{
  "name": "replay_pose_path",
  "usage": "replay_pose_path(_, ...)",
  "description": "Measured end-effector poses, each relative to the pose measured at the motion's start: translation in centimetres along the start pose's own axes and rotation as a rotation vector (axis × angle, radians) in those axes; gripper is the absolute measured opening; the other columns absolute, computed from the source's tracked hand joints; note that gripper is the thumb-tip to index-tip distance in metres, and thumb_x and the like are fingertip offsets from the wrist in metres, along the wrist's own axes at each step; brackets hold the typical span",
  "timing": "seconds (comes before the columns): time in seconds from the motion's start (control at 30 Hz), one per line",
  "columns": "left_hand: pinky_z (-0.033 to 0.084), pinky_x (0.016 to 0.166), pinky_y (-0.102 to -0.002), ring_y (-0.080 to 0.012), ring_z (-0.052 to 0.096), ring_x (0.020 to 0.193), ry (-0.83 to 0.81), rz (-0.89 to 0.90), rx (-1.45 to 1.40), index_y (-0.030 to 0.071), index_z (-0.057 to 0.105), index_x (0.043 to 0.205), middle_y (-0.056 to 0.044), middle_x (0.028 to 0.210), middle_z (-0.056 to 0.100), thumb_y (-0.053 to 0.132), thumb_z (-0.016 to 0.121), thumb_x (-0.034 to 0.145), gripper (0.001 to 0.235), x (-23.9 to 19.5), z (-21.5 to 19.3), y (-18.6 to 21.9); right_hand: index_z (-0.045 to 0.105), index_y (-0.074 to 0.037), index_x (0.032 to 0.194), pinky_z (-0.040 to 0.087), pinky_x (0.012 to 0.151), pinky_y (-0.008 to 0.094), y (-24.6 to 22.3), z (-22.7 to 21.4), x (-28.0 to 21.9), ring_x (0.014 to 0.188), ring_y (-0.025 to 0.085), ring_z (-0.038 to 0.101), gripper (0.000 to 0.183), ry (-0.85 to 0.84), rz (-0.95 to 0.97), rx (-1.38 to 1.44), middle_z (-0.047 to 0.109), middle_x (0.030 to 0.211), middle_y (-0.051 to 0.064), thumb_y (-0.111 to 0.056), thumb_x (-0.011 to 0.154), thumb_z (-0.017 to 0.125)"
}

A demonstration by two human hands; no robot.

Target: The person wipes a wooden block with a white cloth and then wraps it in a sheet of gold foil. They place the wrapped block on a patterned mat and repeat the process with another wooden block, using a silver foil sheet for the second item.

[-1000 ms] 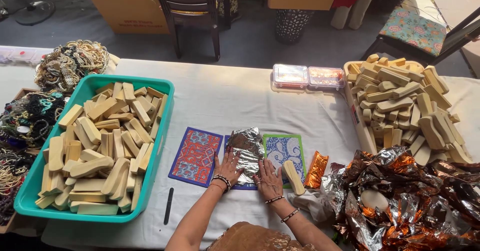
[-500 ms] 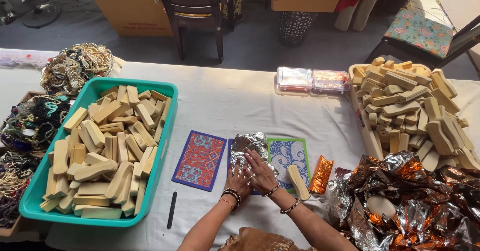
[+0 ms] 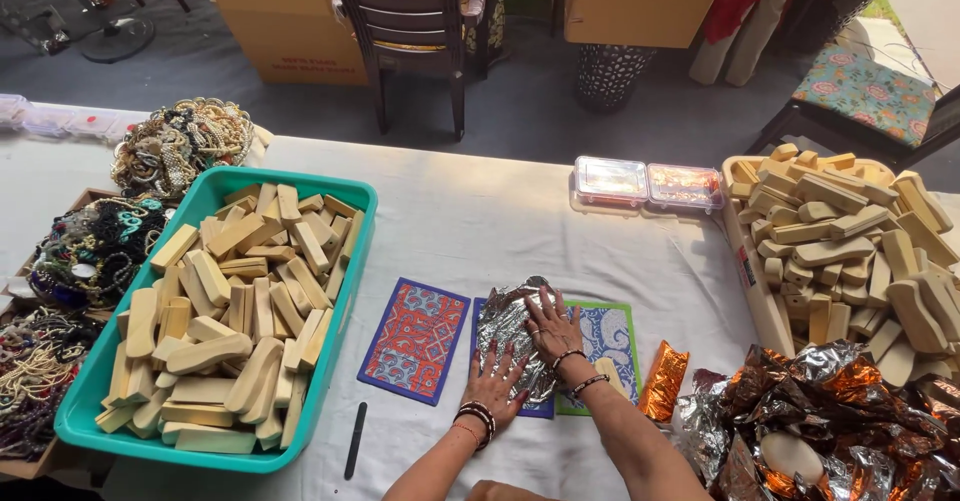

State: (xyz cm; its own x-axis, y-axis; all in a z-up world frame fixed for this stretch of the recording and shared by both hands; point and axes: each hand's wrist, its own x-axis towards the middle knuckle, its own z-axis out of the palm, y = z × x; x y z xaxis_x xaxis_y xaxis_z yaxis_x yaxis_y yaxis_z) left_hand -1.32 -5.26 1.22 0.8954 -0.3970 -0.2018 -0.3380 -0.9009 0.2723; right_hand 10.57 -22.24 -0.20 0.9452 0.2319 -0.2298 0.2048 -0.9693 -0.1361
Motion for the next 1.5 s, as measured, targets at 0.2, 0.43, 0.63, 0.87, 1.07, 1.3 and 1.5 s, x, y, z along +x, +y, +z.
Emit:
replay_pose_path(0.2,-0.003,0.121,-0.062,-0.04,-0.002,0.156,0.026,0.01,-0.024,0.028,0.021,0.162,-0.011,0.171,0.009,0.052,0.041,0.101,0.069,-0.1,0.2,-0.1,0.018,-0.033,0.163,0.011,0.119,0.064,3.0,1.5,1.1,0.156,0.031,0.008,0.07,0.227,0.178,-0.021,0.009,0.171,0.009,-0.05,0.1,0.045)
replay_pose_path(0.43,0.001,0.123,-0.062,-0.0385,0.003,0.156,0.002,0.002,0.008,0.026,0.027,0.162,-0.011,0.171,0.013,0.051,0.045,0.099,0.07,0.1,0.6,-0.3,0.03,-0.025,0.159,0.017,0.12,0.063,-1.4,3.1,-8.3,0.154,0.03,0.02,0.063,0.232,-0.09,0.086,0.02,0.169,0.007,-0.038,0.101,0.05)
replay_pose_path(0.63,0.002,0.123,-0.061,-0.0379,0.003,0.156,0.015,0.002,0.056,0.027,0.028,0.16,-0.01,0.17,0.013,0.054,0.042,0.1,0.068,0.6,1.9,-0.4,0.043,-0.019,0.151,0.037,0.111,0.058,0.6,5.7,-12.2,0.146,0.029,0.038,0.053,0.152,0.001,0.03,0.037,0.163,0.003,-0.027,0.1,0.053)
replay_pose_path(0.87,0.0,0.124,-0.06,-0.0348,-0.004,0.157,-0.052,-0.027,0.051,0.028,0.021,0.162,-0.006,0.171,0.004,0.055,0.039,0.101,0.069,1.3,3.1,-0.4,0.068,-0.012,0.12,0.052,0.098,0.04,2.0,-2.3,-16.8,0.125,0.027,0.059,0.032,0.28,-0.025,0.218,0.063,0.132,0.007,-0.026,0.091,0.067)
replay_pose_path(1.07,0.009,0.123,-0.06,-0.0318,0.012,0.156,0.038,0.096,0.191,0.019,0.029,0.162,-0.012,0.169,0.02,0.029,0.052,0.095,0.072,2.0,6.1,1.1,0.071,-0.01,0.118,0.056,0.09,0.039,3.1,-3.4,-17.3,0.109,0.029,0.068,0.028,0.548,0.011,0.34,0.071,0.121,0.008,-0.018,0.092,0.068)
replay_pose_path(1.3,0.014,0.126,-0.064,-0.0329,0.017,0.162,-0.224,0.082,0.17,0.018,0.046,0.152,-0.01,0.166,0.037,0.035,0.045,0.103,0.052,0.4,0.8,3.5,0.066,-0.01,0.128,0.057,0.091,0.04,-3.3,-4.8,-15.7,0.113,0.032,0.069,0.037,0.769,-0.303,0.42,0.066,0.133,0.01,-0.011,0.091,0.068)
replay_pose_path(1.5,0.004,0.113,-0.076,-0.0458,0.008,0.151,0.017,0.165,0.199,0.012,0.034,0.157,-0.02,0.164,0.023,0.052,0.044,0.096,0.074,4.1,12.9,-0.4,0.058,-0.009,0.138,0.052,0.095,0.043,-6.6,-5.6,-14.2,0.12,0.034,0.061,0.053,0.34,-0.608,0.337,0.059,0.14,0.013,-0.023,0.089,0.07)
